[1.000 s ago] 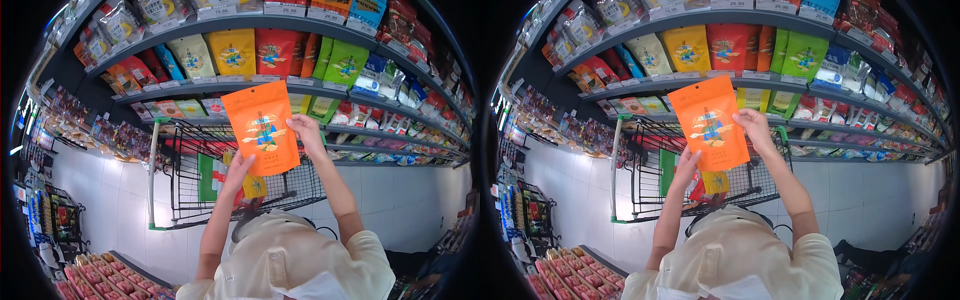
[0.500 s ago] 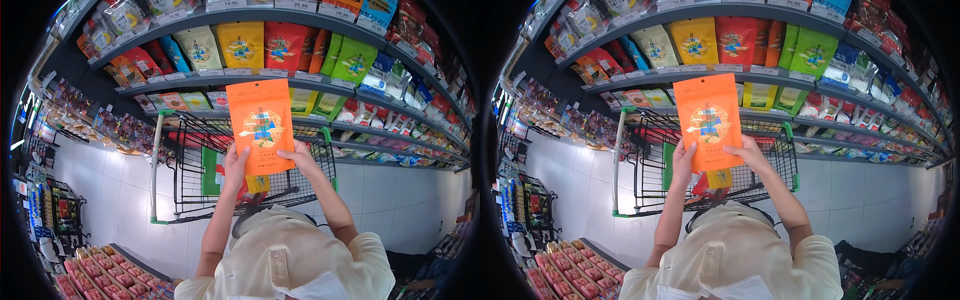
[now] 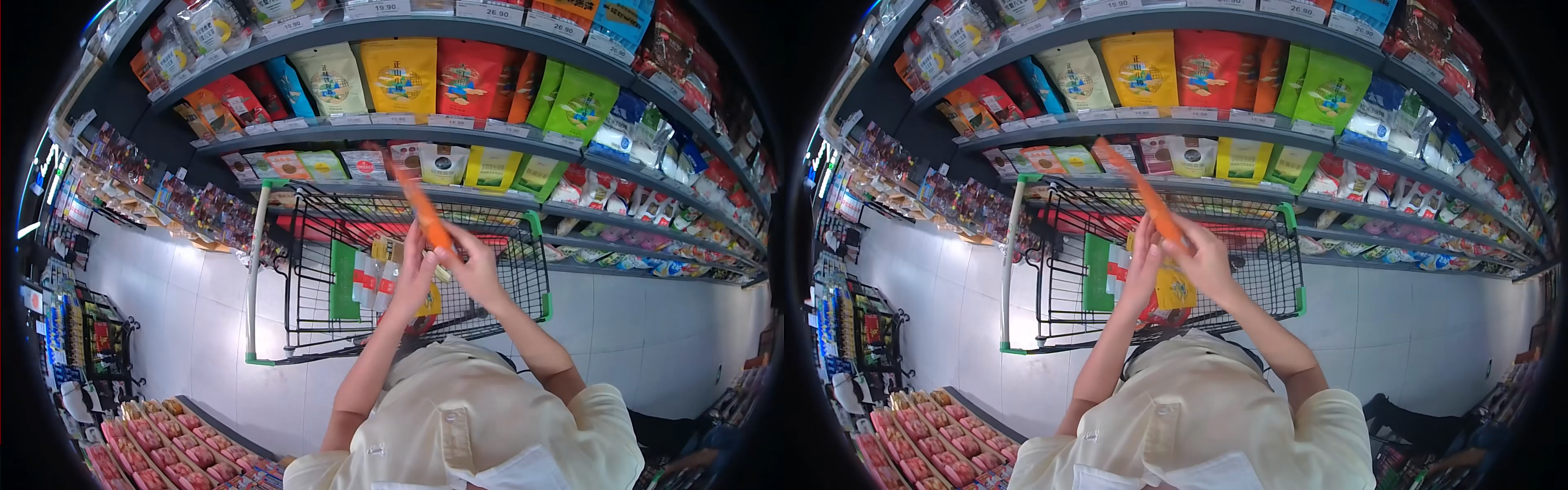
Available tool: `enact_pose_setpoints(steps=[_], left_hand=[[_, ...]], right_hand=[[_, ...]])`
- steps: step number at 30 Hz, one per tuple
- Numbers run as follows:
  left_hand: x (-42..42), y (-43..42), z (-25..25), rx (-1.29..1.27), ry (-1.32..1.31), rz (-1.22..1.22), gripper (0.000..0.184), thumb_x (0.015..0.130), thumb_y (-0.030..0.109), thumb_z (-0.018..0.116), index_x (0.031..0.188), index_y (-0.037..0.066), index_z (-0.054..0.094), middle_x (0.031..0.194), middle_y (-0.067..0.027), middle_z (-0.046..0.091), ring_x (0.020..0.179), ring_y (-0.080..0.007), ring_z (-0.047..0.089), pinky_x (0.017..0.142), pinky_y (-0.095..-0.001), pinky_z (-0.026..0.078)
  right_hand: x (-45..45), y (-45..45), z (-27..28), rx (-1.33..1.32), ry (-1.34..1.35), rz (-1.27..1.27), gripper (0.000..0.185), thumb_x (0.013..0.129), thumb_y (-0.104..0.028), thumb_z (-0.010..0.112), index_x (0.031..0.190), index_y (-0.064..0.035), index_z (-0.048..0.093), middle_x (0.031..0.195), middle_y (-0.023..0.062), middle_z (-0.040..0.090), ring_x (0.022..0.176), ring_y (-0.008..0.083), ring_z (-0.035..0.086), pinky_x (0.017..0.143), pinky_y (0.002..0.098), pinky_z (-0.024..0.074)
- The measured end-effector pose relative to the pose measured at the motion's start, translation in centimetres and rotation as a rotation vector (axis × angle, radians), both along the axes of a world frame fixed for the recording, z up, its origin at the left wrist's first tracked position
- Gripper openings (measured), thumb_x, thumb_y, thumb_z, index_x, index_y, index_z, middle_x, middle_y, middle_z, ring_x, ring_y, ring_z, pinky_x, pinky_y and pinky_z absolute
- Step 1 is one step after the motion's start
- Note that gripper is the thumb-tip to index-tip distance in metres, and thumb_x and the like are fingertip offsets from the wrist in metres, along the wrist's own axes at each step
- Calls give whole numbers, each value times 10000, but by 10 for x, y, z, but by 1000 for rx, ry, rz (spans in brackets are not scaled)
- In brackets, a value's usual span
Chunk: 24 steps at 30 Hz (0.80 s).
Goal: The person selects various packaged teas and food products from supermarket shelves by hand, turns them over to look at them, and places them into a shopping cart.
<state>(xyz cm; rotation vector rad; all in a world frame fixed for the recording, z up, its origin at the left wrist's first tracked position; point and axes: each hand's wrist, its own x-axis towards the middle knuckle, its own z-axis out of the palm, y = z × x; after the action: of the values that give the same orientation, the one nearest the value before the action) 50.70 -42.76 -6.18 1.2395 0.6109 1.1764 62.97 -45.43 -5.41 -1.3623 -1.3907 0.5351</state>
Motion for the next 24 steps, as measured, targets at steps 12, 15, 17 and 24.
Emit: enact_pose_setpoints(steps=[12, 15, 17, 24], left_hand=[[-39, 25, 4, -503, -250, 44, 383, 852, 115, 542, 1191, -3, 408, 1146, -112, 503, 1020, -188, 527, 844, -312, 453], [-40, 25, 4, -527, -205, 15, 387, 855, 116, 538, 1197, -6, 404, 1151, -113, 500, 1027, -188, 521, 841, -315, 454], [-40, 25, 4, -528, -185, 7, 382, 863, 126, 527, 1198, -8, 403, 1154, -113, 498, 1034, -186, 515, 841, -316, 455], [-36, 24, 3, -526, -187, 27, 385, 890, 216, 489, 1197, 2, 403, 1136, -106, 515, 1010, -187, 539, 821, -327, 470]], right_hand=[[8, -6, 7, -157, 589, 61, 324, 833, -147, 571, 1101, 28, 519, 1124, 122, 536, 1031, 172, 508, 881, 279, 384], [21, -6, 1, -370, 724, 214, 251, 851, -125, 551, 1055, 22, 536, 1017, 64, 587, 937, 88, 536, 841, 230, 395], [19, -8, 0, -344, 730, 197, 233, 850, -117, 550, 1043, 13, 543, 969, 45, 602, 898, 78, 547, 834, 228, 396], [19, -11, -1, -311, 730, 174, 204, 864, -135, 528, 1011, 4, 553, 940, 30, 605, 874, 72, 546, 822, 223, 393]])
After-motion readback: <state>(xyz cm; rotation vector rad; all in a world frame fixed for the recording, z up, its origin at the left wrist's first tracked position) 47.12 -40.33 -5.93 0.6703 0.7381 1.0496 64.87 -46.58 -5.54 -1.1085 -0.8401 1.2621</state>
